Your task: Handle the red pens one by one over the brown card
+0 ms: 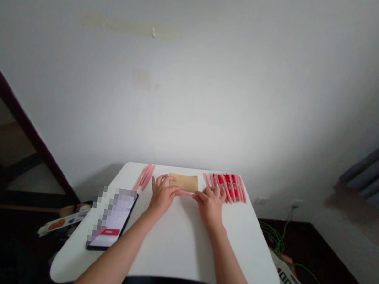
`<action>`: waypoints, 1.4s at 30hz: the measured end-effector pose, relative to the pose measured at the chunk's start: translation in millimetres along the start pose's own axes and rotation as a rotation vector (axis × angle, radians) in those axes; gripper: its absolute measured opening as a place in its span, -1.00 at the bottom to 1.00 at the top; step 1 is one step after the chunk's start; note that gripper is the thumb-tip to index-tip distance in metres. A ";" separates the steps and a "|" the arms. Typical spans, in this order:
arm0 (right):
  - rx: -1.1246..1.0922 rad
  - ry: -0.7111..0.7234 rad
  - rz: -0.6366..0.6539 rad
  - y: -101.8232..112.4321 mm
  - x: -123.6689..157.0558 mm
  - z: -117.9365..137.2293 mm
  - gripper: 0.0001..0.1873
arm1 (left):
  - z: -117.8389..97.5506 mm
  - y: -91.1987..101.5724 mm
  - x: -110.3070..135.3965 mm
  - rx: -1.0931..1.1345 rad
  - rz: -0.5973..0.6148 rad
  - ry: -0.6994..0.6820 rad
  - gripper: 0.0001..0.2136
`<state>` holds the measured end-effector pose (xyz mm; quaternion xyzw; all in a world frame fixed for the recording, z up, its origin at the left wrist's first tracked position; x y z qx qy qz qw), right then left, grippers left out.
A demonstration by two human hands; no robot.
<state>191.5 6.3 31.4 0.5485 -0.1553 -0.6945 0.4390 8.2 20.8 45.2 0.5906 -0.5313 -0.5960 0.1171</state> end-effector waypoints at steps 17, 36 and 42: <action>0.033 -0.033 -0.028 -1.4 0.2 -4.2 -0.85 | 2.8 -4.0 1.6 0.006 0.004 0.062 -0.86; 0.013 -0.031 -0.051 -4.6 1.6 -7.4 -0.87 | 4.3 -10.7 4.8 -0.017 0.063 0.128 -0.81; 0.014 -0.050 -0.043 -2.4 2.1 -7.9 -0.85 | 3.4 -6.7 3.7 -0.006 0.018 0.074 -0.85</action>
Point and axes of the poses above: each hand's wrist, its own x-axis away from the middle knuckle, its own y-axis out of the back of the hand, z = x × y, the point moved 5 cm from there along -x, towards the middle knuckle, and after that the axes turned 8 degrees about -y, right-handed, at the moved point
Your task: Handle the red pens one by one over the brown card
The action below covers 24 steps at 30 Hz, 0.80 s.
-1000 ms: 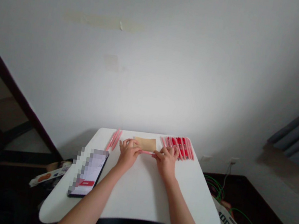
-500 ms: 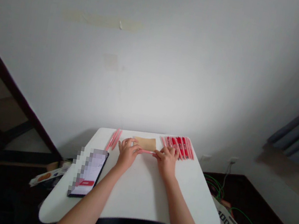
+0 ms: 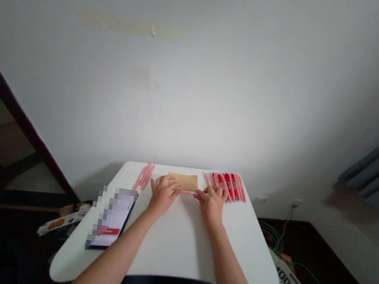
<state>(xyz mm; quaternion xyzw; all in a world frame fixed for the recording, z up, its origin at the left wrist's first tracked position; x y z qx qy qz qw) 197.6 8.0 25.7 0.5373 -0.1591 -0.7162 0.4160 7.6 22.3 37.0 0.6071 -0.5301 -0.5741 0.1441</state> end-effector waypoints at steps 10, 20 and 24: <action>0.012 0.022 0.013 0.8 -0.7 4.3 -0.86 | -1.9 -2.3 0.3 0.003 0.004 -0.063 -0.94; -0.002 0.019 0.009 1.4 -0.3 4.0 -0.84 | 1.2 -5.6 0.5 0.037 0.027 -0.036 -0.79; -0.008 0.015 0.019 0.7 -0.5 3.4 -0.82 | 0.4 -5.9 0.9 0.055 0.039 -0.026 -0.91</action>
Point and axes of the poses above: each hand's wrist, its own x-axis away from the middle knuckle, its own y-axis out of the back of the hand, z = x × y, the point moved 5 cm from there along -x, towards the middle knuckle, and after that the axes turned 8 degrees about -y, right-handed, at the moved point
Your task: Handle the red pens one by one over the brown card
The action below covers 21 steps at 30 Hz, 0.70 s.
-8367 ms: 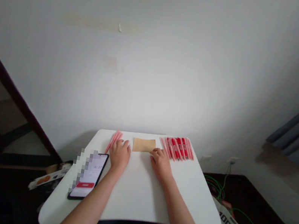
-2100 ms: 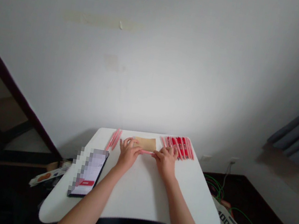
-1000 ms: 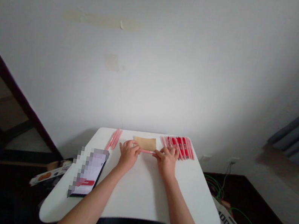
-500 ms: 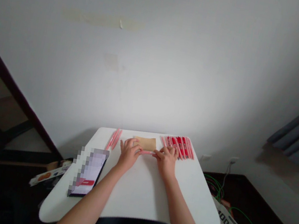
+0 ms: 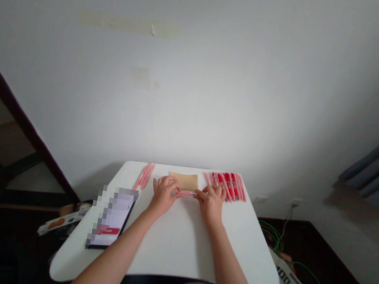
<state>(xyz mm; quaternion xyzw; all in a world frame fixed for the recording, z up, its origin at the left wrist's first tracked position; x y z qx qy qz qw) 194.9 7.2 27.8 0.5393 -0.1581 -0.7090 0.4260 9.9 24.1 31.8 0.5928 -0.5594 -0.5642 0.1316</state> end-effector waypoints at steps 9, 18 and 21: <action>-0.029 0.002 0.003 -2.1 0.9 -2.5 -0.82 | 0.5 0.3 -0.5 -0.027 0.005 0.017 -0.83; -0.022 0.001 0.007 -2.4 0.1 -1.9 -0.85 | -3.0 2.3 0.0 -0.008 -0.001 -0.036 -0.87; -0.025 -0.001 0.010 -1.2 0.0 -1.1 -0.85 | -2.2 2.1 -0.2 -0.009 0.008 -0.030 -0.91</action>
Point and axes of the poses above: each hand's wrist, its own x-axis away from the middle knuckle, its own y-axis out of the back of the hand, z = x × y, the point moved 5 cm from there along -x, towards the middle knuckle, and after that the axes turned 8 degrees about -y, right-handed, at the moved point
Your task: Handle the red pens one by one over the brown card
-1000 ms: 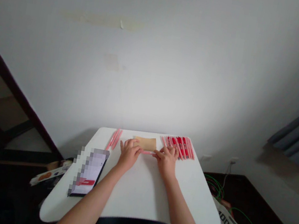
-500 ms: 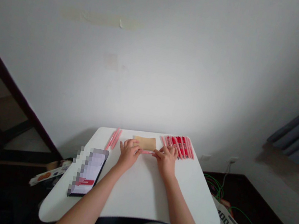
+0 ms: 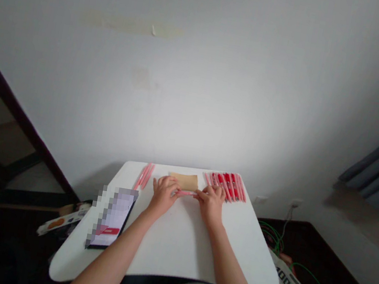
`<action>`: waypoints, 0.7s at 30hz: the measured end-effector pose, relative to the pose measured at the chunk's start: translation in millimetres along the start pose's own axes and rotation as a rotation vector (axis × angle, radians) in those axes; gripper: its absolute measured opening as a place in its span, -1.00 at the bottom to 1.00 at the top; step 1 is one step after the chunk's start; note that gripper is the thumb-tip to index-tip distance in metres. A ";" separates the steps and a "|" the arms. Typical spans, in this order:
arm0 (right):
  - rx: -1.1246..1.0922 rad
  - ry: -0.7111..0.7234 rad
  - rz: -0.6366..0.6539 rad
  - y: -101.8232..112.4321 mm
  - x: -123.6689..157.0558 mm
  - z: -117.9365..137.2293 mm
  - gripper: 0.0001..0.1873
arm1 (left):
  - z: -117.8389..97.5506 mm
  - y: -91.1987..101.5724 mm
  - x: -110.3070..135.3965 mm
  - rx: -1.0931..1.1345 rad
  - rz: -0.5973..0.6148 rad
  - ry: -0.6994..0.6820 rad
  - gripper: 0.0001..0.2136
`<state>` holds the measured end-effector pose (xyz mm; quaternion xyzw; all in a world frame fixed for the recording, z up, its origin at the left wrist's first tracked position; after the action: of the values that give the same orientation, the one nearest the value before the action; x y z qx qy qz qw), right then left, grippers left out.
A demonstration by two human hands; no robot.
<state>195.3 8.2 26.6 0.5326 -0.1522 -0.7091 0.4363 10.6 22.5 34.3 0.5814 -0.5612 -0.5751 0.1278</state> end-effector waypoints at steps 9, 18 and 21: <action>-0.004 0.008 -0.014 -1.0 0.4 -1.2 -0.85 | 2.6 -2.2 -0.6 0.016 -0.005 0.044 -0.85; -0.009 -0.003 0.003 -0.7 0.3 -1.2 -0.86 | 1.7 -1.0 0.0 0.036 -0.002 0.030 -0.92; -0.014 -0.006 0.005 0.1 0.3 -0.2 -0.85 | 3.0 -2.3 -0.4 0.024 0.012 0.043 -0.88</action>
<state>195.6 8.0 26.4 0.5271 -0.1497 -0.7107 0.4413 9.5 25.1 31.7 0.5917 -0.5687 -0.5549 0.1361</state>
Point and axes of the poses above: each hand's wrist, its own x-axis away from the middle knuckle, its own y-axis out of the back of the hand, z = x × y, the point moved 5 cm from there along -x, towards the middle knuckle, and after that the axes turned 8 degrees about -y, right-handed, at the moved point
